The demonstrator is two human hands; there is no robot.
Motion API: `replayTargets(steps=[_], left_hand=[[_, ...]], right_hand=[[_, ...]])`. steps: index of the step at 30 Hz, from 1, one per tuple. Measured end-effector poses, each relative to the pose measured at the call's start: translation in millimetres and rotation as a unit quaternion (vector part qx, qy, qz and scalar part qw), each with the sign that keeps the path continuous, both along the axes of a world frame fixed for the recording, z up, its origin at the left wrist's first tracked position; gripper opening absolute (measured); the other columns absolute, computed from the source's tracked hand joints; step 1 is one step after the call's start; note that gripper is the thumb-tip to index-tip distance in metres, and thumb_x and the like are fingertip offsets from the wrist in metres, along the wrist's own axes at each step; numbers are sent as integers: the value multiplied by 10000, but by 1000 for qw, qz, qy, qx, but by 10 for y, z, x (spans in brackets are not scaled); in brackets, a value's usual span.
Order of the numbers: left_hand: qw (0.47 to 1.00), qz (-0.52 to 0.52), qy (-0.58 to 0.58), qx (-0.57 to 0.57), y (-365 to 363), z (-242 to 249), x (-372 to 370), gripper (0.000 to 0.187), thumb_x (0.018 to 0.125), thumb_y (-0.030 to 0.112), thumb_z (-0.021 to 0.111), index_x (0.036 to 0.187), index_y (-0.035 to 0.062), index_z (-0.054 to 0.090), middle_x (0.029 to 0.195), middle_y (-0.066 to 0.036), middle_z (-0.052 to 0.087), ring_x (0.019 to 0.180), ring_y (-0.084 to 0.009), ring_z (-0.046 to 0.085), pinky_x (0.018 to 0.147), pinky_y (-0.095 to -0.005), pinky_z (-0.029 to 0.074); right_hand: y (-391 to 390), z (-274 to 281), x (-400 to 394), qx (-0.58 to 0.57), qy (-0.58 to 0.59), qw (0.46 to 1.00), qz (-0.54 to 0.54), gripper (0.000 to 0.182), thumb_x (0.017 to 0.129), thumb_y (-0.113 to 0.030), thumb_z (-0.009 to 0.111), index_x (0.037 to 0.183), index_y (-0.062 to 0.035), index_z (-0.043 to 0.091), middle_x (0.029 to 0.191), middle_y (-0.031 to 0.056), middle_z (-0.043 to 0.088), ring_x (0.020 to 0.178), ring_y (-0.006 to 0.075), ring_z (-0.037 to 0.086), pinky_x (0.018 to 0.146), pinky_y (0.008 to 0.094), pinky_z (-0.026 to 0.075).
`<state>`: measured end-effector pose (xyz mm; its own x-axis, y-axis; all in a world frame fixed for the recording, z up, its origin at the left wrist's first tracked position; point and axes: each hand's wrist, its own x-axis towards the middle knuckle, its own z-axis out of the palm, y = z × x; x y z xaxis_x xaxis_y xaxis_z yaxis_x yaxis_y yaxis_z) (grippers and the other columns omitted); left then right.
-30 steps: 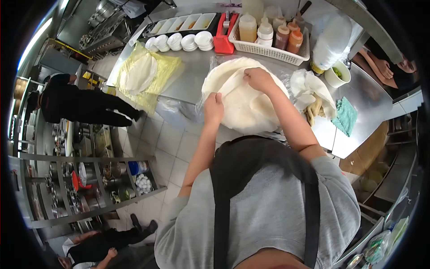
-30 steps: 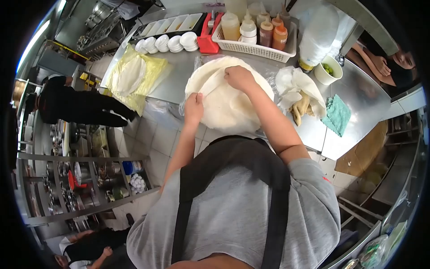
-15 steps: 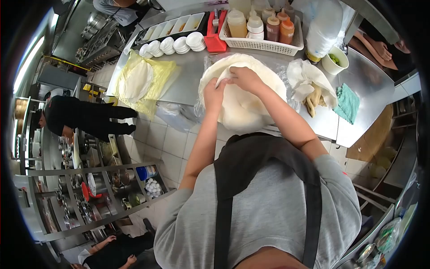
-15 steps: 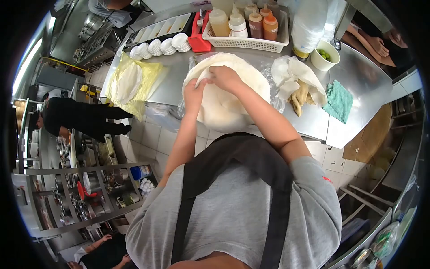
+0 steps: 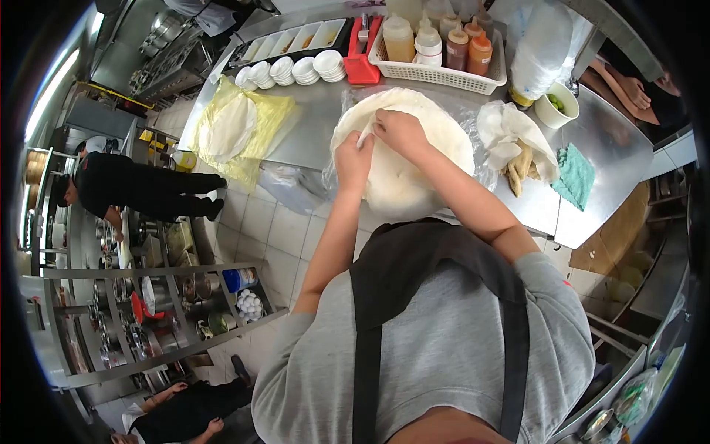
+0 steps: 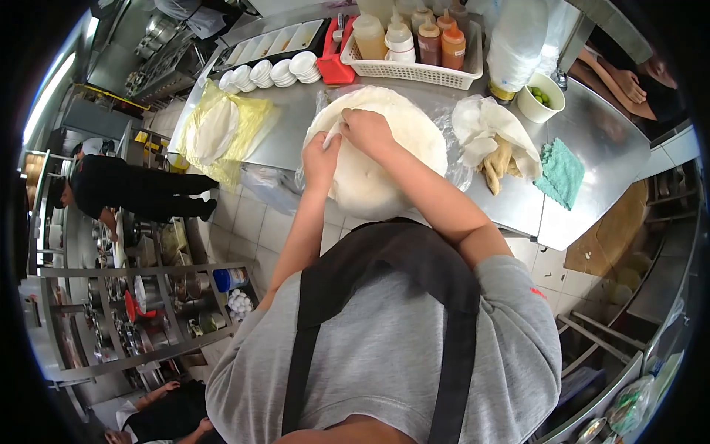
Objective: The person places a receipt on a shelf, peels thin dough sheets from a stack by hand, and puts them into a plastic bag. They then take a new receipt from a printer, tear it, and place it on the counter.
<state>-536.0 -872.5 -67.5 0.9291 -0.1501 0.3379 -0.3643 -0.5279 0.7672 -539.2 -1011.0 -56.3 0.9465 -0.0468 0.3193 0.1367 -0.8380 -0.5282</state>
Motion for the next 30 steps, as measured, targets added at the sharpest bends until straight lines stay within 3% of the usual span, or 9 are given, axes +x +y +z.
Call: replayTargets(steps=[6,9,11,16,21,24,26,28,30], left_hand=[[996,45,53,57,55,9,13,228,772,219,610,809,-6,613,690,-178,611,620,-273,596,598,-341,443],[998,35,-47,39,-52,40,92,252,769,228,602,845,-13,610,746,-197,617,689,-297,610,630,-351,450],[999,-48,11,20,-105,55,201,279,783,243,593,866,-23,605,771,-203,621,718,-313,612,647,-358,453],[998,-40,53,1,-164,82,62,269,800,232,590,856,-31,601,752,-201,617,693,-313,602,643,-351,451],[996,-35,76,-42,-163,90,-21,242,809,212,587,858,-24,602,739,-193,614,673,-312,589,637,-344,449],[998,-15,55,25,-199,113,1,241,796,214,589,865,-16,607,755,-195,622,685,-311,599,645,-344,453],[997,-30,-53,41,-252,143,29,248,777,211,588,879,-14,612,789,-203,626,724,-305,613,664,-341,459],[998,-38,-24,50,-298,127,112,257,769,211,586,890,-14,614,812,-209,626,750,-308,614,677,-340,461],[997,-46,5,60,-319,132,115,267,762,212,585,901,-14,616,836,-214,627,776,-310,616,691,-338,463]], right_hand=[[-48,-13,-31,73,51,994,-56,237,753,-261,582,813,-33,606,780,159,632,728,294,621,658,397,490],[-78,3,-49,136,49,989,5,304,744,-313,606,869,-38,639,839,181,636,782,296,620,712,386,487],[-124,-28,-22,145,55,988,-9,317,739,-323,615,883,-43,647,855,186,635,802,300,617,729,382,482],[-279,21,-83,117,95,987,-49,303,730,-318,627,861,-47,661,841,174,641,797,313,616,732,374,478],[-329,-53,-137,188,36,980,-60,270,730,-273,629,810,-15,647,775,185,632,742,321,617,687,379,478],[-321,-87,-164,231,24,973,-18,266,736,-254,621,812,1,628,780,193,627,738,328,611,670,380,476],[-290,-97,-170,216,11,976,-9,246,742,-241,613,810,-4,624,777,188,627,733,329,609,666,384,477],[-247,-35,-201,201,-1,980,2,227,748,-227,606,807,-9,620,773,184,627,727,329,608,661,389,478],[-234,50,-254,95,33,991,-85,182,744,-211,609,790,-35,616,777,177,629,734,319,610,660,396,480]])
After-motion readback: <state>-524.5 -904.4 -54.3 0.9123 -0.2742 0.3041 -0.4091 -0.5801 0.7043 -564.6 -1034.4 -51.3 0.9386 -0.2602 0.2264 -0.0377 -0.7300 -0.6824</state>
